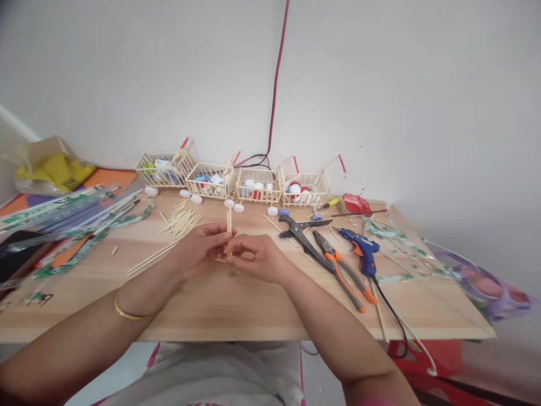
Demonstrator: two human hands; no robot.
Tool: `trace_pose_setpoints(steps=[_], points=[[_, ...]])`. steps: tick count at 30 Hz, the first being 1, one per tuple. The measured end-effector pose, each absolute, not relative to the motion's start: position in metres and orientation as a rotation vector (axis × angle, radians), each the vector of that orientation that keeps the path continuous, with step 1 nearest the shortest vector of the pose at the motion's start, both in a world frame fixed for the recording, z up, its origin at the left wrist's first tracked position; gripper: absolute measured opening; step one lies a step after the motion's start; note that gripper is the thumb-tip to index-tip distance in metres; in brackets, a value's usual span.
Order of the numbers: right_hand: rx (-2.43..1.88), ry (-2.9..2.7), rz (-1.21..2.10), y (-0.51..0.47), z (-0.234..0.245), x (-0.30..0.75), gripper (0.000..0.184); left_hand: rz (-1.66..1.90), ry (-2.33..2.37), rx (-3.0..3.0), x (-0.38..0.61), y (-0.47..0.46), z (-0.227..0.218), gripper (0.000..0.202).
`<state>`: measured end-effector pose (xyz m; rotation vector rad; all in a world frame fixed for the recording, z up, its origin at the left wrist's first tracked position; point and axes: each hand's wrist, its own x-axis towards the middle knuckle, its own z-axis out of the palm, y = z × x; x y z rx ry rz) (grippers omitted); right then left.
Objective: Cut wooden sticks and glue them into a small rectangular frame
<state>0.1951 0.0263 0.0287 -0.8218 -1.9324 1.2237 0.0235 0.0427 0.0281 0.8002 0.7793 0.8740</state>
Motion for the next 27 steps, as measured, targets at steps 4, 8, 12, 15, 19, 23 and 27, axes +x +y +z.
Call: trace_pose_setpoints(steps=[4, 8, 12, 15, 19, 23, 27], points=[[-0.812, -1.904, 1.256, 0.027, 0.027, 0.196, 0.01, 0.884, 0.792, 0.778, 0.022, 0.043, 0.031, 0.026], [-0.814, -1.918, 1.242, 0.027, 0.028, 0.197, 0.01, 0.894, 0.79, 0.786, 0.023, 0.043, 0.033, 0.025], [-0.831, -1.952, 1.214, 0.029, 0.03, 0.199, 0.01, 0.891, 0.775, 0.788, 0.024, 0.042, 0.031, 0.026], [-0.856, -1.987, 1.168, 0.03, 0.029, 0.199, 0.009, 0.915, 0.78, 0.777, 0.026, 0.042, 0.028, 0.026], [-0.882, -2.031, 1.075, 0.032, 0.025, 0.199, 0.009, 0.979, 0.805, 0.775, 0.029, 0.041, 0.025, 0.026], [-0.897, -2.031, 1.078, 0.032, 0.022, 0.199, 0.01, 1.0, 0.814, 0.773, 0.029, 0.041, 0.022, 0.027], [-0.907, -2.005, 1.125, 0.03, 0.026, 0.199, 0.01, 0.946, 0.8, 0.734, 0.028, 0.043, 0.023, 0.031]])
